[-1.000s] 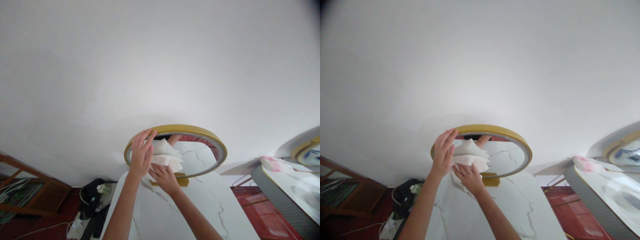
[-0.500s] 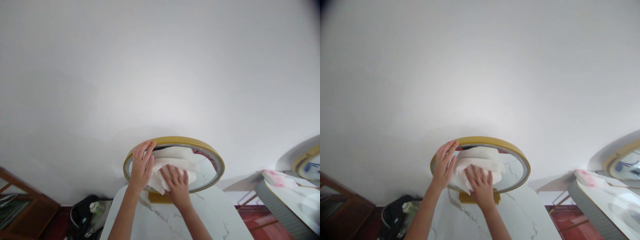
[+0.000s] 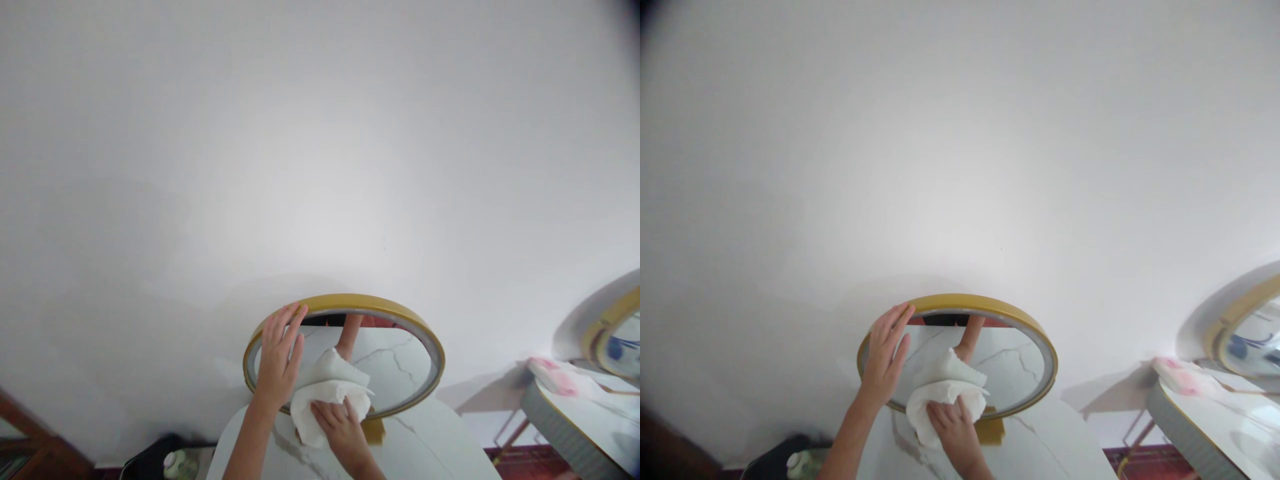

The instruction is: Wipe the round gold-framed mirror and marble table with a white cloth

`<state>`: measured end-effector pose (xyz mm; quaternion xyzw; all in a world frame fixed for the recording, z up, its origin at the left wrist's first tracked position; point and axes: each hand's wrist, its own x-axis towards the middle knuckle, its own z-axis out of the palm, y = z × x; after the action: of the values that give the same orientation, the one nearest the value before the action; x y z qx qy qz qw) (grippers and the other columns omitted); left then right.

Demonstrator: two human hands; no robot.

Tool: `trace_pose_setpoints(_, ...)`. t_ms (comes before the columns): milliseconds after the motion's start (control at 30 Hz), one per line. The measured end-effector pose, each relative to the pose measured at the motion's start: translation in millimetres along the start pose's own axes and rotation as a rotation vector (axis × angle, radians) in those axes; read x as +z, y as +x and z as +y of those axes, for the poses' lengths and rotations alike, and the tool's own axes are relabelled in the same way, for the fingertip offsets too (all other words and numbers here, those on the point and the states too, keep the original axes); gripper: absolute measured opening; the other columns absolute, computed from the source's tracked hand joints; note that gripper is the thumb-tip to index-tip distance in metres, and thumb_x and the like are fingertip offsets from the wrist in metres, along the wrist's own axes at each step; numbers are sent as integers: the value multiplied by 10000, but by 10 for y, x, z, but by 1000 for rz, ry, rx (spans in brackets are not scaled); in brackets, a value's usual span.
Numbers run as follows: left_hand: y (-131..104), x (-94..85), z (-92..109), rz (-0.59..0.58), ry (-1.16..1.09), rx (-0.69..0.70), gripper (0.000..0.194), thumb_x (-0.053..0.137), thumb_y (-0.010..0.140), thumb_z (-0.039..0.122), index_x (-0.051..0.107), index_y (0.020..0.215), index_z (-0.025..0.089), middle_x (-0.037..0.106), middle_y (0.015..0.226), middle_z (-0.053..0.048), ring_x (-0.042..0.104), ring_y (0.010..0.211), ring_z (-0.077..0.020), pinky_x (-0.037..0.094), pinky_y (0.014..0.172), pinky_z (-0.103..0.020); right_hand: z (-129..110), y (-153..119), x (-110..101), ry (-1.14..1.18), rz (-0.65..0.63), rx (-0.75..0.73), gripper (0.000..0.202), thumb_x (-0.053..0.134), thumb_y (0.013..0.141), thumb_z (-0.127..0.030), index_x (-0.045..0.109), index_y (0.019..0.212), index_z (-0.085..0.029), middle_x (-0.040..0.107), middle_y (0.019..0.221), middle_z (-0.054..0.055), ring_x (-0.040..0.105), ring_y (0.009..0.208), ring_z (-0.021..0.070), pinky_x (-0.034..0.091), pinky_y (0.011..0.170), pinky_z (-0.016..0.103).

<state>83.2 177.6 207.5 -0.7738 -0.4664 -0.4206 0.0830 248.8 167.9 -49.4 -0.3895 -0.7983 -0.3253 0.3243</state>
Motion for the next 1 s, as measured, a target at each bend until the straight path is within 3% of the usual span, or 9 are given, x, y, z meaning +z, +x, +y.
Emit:
trace_pose_setpoints(100,-2,4,-4,2,0,0,465,325,961,287,290,1424,291,369,1441,-48,299,1331,-227,214,1114,-479,226,237,-328,37,-19,125,468,474,810,-175,540,1245,-334,631,1160,-55,515,1014,200,111,1133,410)
trace_pose_setpoints(200,-4,6,7,2,-5,-15,463,336,960,292,294,1421,293,370,1439,-49,297,1331,-226,207,1114,-484,536,567,-763,65,-31,284,579,503,778,-176,446,1340,-302,560,1284,-9,461,1165,245,161,1107,467)
trace_pose_setpoints(367,0,-4,44,21,-4,-28,451,341,960,295,322,1410,284,394,1423,-56,315,1318,-221,207,1110,-476,980,946,-1231,76,161,460,538,455,846,-189,390,1374,-264,452,1386,52,380,1283,279,281,1048,501)
trace_pose_setpoints(500,5,0,47,34,-8,-27,451,350,957,290,328,1407,284,401,1417,-53,322,1316,-212,210,1111,-464,965,881,-1232,116,141,437,530,476,844,-194,403,1364,-269,460,1375,55,383,1272,288,304,1028,490)
trace_pose_setpoints(633,10,6,39,40,1,-23,452,364,952,293,337,1403,276,406,1414,-57,326,1316,-215,209,1113,-464,657,819,-1101,154,-56,291,608,527,792,-200,390,1378,-282,473,1375,19,391,1238,280,243,1056,491)
trace_pose_setpoints(700,12,3,41,35,8,-20,456,371,949,293,337,1403,271,409,1412,-60,329,1315,-217,215,1111,-462,491,903,-1047,156,-121,174,623,529,786,-201,378,1386,-280,455,1394,3,379,1240,263,169,1087,493)
trace_pose_setpoints(800,12,-4,48,37,12,-12,460,375,946,298,337,1404,268,414,1409,-66,335,1313,-221,230,1105,-460,339,1123,-1009,136,-110,48,586,504,812,-206,383,1381,-272,434,1411,-2,359,1259,232,76,1110,489)
trace_pose_setpoints(900,5,-2,43,39,8,-16,456,364,949,300,337,1404,270,413,1410,-69,334,1313,-223,235,1102,-465,359,1282,-1022,123,-79,84,571,490,824,-203,383,1380,-275,446,1402,1,374,1254,222,57,1115,489)
trace_pose_setpoints(1000,-2,0,30,28,3,-24,452,359,952,301,340,1402,275,404,1418,-64,328,1317,-224,227,1106,-470,537,1247,-1063,137,-17,190,560,492,832,-202,388,1378,-272,494,1361,18,410,1236,234,118,1107,501)
